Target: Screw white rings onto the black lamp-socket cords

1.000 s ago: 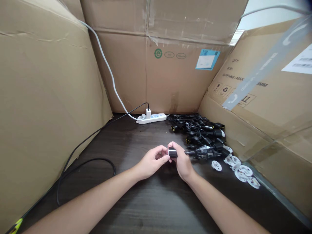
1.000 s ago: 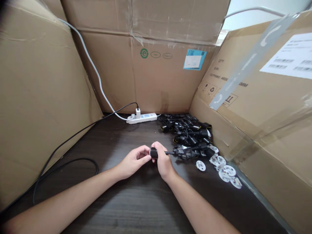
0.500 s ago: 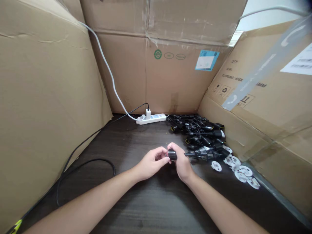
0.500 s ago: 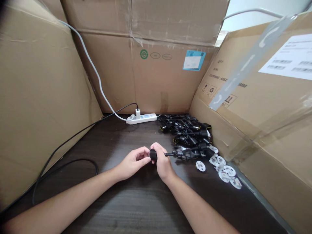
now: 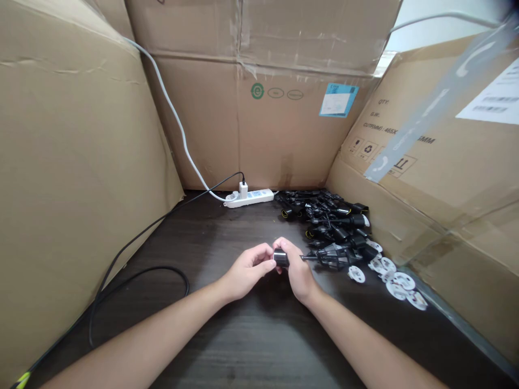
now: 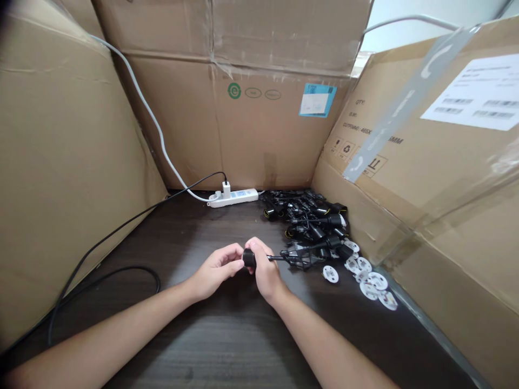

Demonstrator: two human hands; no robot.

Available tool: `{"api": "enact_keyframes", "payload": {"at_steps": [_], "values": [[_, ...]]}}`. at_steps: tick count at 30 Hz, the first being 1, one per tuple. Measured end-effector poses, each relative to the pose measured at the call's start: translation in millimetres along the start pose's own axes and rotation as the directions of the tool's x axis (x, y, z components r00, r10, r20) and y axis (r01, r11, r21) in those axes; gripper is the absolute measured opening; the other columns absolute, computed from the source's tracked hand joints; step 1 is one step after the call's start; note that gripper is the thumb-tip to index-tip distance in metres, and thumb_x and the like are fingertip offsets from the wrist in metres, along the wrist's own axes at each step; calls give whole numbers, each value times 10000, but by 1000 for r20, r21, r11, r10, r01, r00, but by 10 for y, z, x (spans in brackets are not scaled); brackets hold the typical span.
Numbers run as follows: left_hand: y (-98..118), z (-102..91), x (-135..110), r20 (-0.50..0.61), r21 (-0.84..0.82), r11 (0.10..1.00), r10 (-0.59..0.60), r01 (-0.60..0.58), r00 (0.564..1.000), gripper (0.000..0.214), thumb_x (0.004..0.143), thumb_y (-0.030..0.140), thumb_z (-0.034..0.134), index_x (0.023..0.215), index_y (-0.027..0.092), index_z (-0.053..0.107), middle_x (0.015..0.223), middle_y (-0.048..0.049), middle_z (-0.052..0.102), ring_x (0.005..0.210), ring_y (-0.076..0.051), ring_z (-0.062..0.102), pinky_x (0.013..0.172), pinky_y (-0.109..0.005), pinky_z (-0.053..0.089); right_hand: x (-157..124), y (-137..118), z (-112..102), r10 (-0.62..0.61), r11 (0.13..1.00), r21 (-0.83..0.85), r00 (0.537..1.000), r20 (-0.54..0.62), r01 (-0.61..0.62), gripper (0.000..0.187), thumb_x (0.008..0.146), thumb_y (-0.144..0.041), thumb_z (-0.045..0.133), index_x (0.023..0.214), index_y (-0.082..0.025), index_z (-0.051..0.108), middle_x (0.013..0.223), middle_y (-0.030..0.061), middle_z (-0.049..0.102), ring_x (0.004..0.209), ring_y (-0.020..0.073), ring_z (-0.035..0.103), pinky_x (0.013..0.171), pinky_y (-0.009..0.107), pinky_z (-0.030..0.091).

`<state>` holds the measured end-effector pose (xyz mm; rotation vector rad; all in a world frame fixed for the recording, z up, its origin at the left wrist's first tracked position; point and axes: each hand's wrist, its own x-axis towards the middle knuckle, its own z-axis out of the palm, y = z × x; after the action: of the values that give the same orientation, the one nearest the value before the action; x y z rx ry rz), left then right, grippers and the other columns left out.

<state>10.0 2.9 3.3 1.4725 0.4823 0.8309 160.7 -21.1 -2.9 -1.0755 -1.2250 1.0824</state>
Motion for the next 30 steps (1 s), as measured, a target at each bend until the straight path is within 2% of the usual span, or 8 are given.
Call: {"api": "enact_keyframes", "payload": {"at_steps": [6,14,21,25,27,28,29,30], "values": [[-22,3,15,-6,104,994,22,-21,1000,274,906,410,633,910,136,630,814,-33,653,711,-125,541,687,-251,415,3,-2,-16,-4,1000,24,1000,-13,4,337,979,-446,401,754,-216,500,625,-37,443,544,133,416,498,248,359],[-5,-28,59,-17,5,998,-66,66,998,337,843,466,694,879,140,616,782,-45,682,608,-99,504,569,-225,383,36,44,-8,66,992,112,998,-12,-64,318,953,-448,418,764,-210,513,618,-35,475,497,117,401,467,231,342],[-29,-29,65,-8,26,996,-85,85,996,371,841,512,672,887,151,600,786,-45,671,608,-104,496,562,-228,372,29,85,-29,63,994,92,998,-10,-62,328,966,-455,417,771,-213,523,618,-36,484,497,118,405,468,231,342],[37,-72,85,-31,204,973,-100,104,995,263,874,426,621,860,170,563,794,-17,646,660,-118,505,618,-242,388,40,86,-49,52,996,70,998,-23,-50,316,965,-445,437,774,-215,537,620,-39,491,511,122,422,478,231,354],[157,-18,-21,-100,423,897,-92,126,991,205,866,348,634,772,186,553,685,31,575,626,-116,461,604,-244,361,54,78,-50,43,996,79,998,-55,-38,309,961,-443,441,773,-217,537,603,-46,476,501,122,418,475,231,353],[231,44,-124,-89,474,870,-110,140,990,208,866,319,637,722,190,561,642,39,560,615,-121,460,607,-252,362,61,72,-48,43,995,89,996,-74,-36,304,959,-443,439,776,-219,535,592,-50,466,490,122,414,467,231,347],[305,127,-261,-52,433,890,-132,141,990,221,857,300,654,680,193,574,627,37,566,619,-129,484,617,-259,384,65,64,-43,48,994,99,995,-86,-39,298,956,-443,437,782,-220,532,581,-53,460,479,122,409,460,232,339],[374,227,-425,-92,298,948,-91,115,992,217,858,301,667,678,198,602,664,23,599,660,-144,532,649,-266,426,68,56,-37,58,993,105,994,-92,-48,295,953,-444,435,784,-220,526,569,-55,454,472,122,409,456,232,332]]}}
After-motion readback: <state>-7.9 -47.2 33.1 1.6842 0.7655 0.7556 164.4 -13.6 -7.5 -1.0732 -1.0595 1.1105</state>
